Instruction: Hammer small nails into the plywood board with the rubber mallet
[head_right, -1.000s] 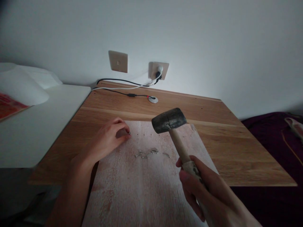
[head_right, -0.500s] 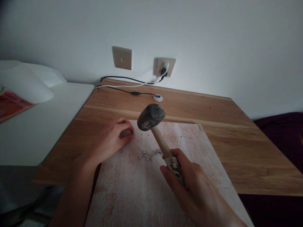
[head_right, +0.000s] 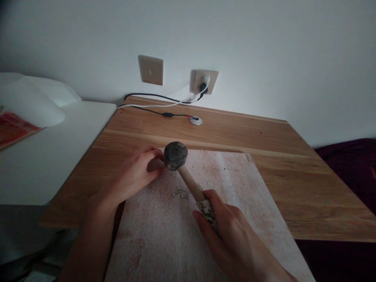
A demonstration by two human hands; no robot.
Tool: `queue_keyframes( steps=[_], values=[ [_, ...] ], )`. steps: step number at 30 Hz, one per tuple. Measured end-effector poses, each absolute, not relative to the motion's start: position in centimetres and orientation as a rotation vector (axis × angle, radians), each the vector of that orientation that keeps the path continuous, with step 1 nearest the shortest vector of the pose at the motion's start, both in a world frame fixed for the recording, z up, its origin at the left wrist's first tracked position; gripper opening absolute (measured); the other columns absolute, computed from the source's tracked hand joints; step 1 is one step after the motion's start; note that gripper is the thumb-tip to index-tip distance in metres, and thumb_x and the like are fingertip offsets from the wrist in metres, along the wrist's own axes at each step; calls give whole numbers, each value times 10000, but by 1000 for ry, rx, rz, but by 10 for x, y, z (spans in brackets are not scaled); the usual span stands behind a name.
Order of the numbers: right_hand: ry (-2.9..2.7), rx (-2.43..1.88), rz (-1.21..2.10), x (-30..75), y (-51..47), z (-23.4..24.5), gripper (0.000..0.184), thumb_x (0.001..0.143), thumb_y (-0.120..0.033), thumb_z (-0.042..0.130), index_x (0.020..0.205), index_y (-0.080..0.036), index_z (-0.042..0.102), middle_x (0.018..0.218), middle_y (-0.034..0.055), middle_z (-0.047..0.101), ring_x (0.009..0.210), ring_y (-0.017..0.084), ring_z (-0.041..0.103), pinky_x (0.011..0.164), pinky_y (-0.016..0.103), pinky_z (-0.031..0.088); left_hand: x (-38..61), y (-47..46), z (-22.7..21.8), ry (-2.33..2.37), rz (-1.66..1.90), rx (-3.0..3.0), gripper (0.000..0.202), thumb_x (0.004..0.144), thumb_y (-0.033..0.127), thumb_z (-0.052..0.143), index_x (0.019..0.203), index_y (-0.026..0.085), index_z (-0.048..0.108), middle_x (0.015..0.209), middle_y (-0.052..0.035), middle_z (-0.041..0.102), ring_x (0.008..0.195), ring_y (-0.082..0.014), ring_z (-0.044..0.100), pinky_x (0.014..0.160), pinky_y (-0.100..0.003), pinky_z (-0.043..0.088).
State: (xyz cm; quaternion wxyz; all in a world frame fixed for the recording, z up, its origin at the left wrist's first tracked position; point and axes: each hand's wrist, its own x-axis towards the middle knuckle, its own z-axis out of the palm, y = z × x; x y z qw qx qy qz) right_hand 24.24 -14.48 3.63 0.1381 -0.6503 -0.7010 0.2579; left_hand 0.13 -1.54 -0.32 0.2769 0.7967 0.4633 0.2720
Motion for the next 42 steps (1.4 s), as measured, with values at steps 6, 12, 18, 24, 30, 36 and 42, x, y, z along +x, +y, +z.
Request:
queue_keyframes(
  steps=[6, 12, 18, 24, 30, 36, 42],
  values=[
    [-1884, -1942, 722, 243, -152, 44, 248, 1038, -474, 516, 1048, -257, 636, 594, -37, 651, 469, 177, 631, 479, 283, 478, 3, -15, -4, 1274, 729, 2199, 136, 873, 98, 761, 922, 195, 679, 1042, -30, 700, 1048, -240, 672, 1002, -442, 518],
    [-1986, -1919, 799, 252, -152, 31, 284, 1054, -481, 482, 1126, -244, 619, 698, -8, 732, 596, 201, 728, 552, 292, 526, 5, -14, -4, 1270, 741, 2242, 119, 872, 92, 764, 850, 186, 695, 1046, -40, 704, 1049, -244, 680, 987, -437, 533],
    [-2040, -1892, 728, 252, -150, 36, 252, 1057, -463, 491, 1100, -252, 624, 648, -29, 706, 511, 175, 688, 492, 271, 505, 7, -14, -4, 1265, 770, 2246, 120, 868, 59, 742, 865, 177, 723, 1113, -58, 719, 1084, -247, 692, 1016, -438, 547],
    [-2014, -1843, 691, 240, -149, 47, 215, 1041, -460, 534, 1051, -266, 628, 608, -44, 679, 441, 159, 636, 423, 266, 459, 7, -16, -4, 1222, 804, 2266, 173, 868, 5, 688, 868, 174, 726, 1148, -66, 717, 1134, -250, 687, 1044, -445, 543],
    [-2000, -1905, 732, 235, -148, 40, 265, 1051, -468, 489, 1114, -255, 634, 696, -17, 728, 541, 179, 698, 483, 280, 481, 7, -14, -5, 1235, 782, 2240, 189, 857, -2, 688, 884, 180, 729, 1164, -66, 722, 1143, -252, 689, 1058, -441, 534],
    [-1933, -1927, 744, 246, -151, 40, 275, 1036, -479, 510, 1114, -246, 634, 624, -32, 685, 488, 175, 662, 462, 277, 465, 6, -15, -4, 1254, 786, 2239, 119, 869, 89, 752, 877, 190, 691, 1136, -57, 704, 1102, -259, 681, 1011, -446, 530],
    [-1800, -2022, 827, 243, -153, 29, 368, 1010, -542, 493, 1112, -231, 661, 712, 2, 728, 579, 201, 685, 537, 309, 481, 4, -15, -4, 1239, 827, 2235, 171, 878, 157, 801, 878, 198, 636, 1014, -16, 669, 983, -221, 658, 901, -391, 510]
  ],
)
